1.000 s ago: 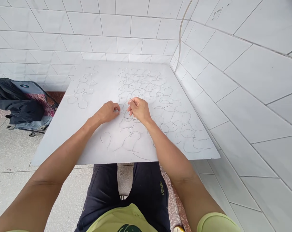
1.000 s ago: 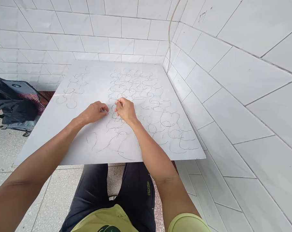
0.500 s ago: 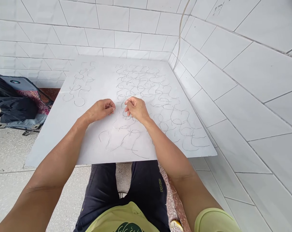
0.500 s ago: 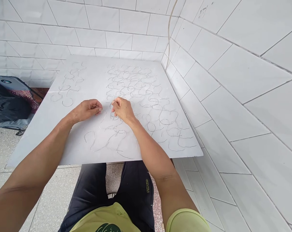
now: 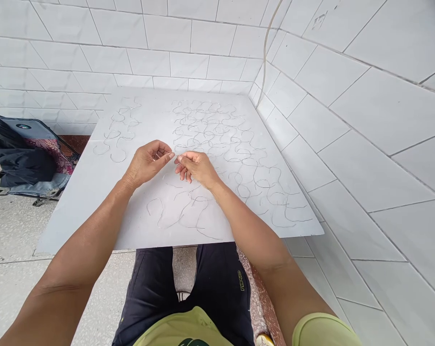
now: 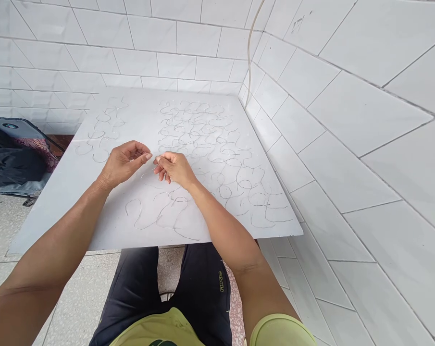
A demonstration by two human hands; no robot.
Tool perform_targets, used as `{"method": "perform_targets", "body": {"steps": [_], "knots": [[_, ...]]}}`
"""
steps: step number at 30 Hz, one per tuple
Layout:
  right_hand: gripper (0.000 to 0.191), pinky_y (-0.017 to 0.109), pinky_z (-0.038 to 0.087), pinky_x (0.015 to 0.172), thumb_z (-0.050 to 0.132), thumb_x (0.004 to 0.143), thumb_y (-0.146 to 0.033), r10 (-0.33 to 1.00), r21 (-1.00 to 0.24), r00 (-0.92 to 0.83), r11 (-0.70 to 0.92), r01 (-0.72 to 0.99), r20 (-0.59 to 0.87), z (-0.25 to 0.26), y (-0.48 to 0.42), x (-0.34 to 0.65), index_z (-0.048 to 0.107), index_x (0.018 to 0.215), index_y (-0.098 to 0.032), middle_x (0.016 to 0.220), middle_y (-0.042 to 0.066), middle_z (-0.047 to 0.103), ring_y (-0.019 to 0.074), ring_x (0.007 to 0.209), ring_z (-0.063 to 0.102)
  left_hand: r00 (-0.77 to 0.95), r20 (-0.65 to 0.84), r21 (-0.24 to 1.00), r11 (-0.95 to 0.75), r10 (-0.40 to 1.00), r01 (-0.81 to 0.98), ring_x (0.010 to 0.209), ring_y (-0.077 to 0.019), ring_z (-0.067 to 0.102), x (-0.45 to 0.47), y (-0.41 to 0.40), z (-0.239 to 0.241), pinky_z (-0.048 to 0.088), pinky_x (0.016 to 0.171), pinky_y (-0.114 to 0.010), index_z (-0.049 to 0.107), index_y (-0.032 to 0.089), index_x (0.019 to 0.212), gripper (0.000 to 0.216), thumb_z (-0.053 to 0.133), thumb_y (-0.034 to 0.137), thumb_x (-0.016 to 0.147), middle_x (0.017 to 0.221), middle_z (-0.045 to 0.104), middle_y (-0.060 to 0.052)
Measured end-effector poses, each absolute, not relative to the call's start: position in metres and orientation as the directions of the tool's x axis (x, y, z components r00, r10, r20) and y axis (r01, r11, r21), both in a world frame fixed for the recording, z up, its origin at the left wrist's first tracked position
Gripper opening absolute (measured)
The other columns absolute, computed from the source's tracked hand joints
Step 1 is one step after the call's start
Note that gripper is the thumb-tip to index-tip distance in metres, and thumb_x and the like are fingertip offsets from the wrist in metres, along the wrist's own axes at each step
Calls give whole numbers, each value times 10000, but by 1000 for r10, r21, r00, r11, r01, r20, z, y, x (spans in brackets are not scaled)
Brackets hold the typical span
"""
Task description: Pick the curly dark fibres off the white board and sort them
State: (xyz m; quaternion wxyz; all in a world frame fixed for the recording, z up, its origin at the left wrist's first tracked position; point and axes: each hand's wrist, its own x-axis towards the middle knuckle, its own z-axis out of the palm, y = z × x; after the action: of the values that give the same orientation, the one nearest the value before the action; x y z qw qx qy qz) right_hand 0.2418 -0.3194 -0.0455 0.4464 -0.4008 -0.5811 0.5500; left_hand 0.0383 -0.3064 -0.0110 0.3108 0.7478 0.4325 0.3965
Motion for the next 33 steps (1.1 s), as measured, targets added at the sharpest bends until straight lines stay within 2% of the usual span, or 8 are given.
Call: {"method": "perform_targets", "body": {"steps": [3, 7, 12, 19, 24, 29, 33], "knots": [[335, 204, 480, 414, 687, 985, -499, 980, -992, -169, 94, -89, 108, -43, -317, 246, 696, 915, -171, 786, 55, 745, 122, 551, 671, 274, 283, 878, -363, 919, 313, 772, -182, 639, 39, -305, -12, 509, 701, -309, 742, 176, 1027, 461, 638, 619, 956, 1021, 753, -117], [338, 206, 494, 421, 684, 986, -505, 991, -986, -73, 106, -129, 116, -39, -316, 248, 680, 901, -178, 789, 59, 750, 130, 564, 685, 333, 178, 927, -271, 926, 259, 672, -157, 607, 39, -306, -12, 518, 687, -321, 780, 167, 1061, 550, 556, 664, 986, 1037, 769, -137], [295, 214, 504, 430, 670, 998, -455, 997, -981, -18, 77, -177, 82, -37, -314, 248, 671, 897, -178, 816, 73, 760, 141, 584, 699, 414, 110, 956, -210, 904, 204, 580, -119, 536, 39, -304, -15, 471, 605, -304, 795, 178, 993, 396, 702, 557, 929, 977, 778, -118], [275, 197, 486, 440, 750, 942, -440, 989, -985, -150, -8, -170, 18, -35, -314, 255, 698, 883, -177, 833, 61, 747, 129, 613, 695, 266, 145, 972, -187, 953, 140, 558, -106, 481, 32, -293, -18, 392, 552, -295, 767, 184, 775, 277, 782, 447, 861, 770, 687, -59], [328, 214, 503, 451, 759, 929, -494, 970, -975, -237, -1, -224, 53, -37, -315, 254, 716, 895, -171, 795, 45, 720, 126, 587, 672, 279, 133, 975, -176, 951, 136, 543, -96, 416, 30, -291, -19, 339, 538, -291, 834, 206, 865, 227, 820, 430, 833, 636, 550, -1], [416, 218, 523, 470, 759, 903, -587, 968, -960, -251, -56, -273, 15, -36, -316, 250, 716, 921, -173, 797, 43, 727, 124, 599, 664, 283, 106, 987, -135, 953, 82, 552, -114, 456, 33, -290, -24, 346, 535, -298, 845, 207, 848, 256, 861, 453, 781, 614, 563, -13], [407, 207, 511, 460, 760, 904, -577, 962, -947, -271, -105, -305, -20, -36, -317, 249, 713, 904, -172, 810, 44, 734, 118, 604, 661, 297, 112, 985, -146, 948, 97, 579, -133, 517, 32, -292, -23, 391, 552, -302, 847, 203, 848, 299, 865, 492, 772, 645, 620, -39]]}}
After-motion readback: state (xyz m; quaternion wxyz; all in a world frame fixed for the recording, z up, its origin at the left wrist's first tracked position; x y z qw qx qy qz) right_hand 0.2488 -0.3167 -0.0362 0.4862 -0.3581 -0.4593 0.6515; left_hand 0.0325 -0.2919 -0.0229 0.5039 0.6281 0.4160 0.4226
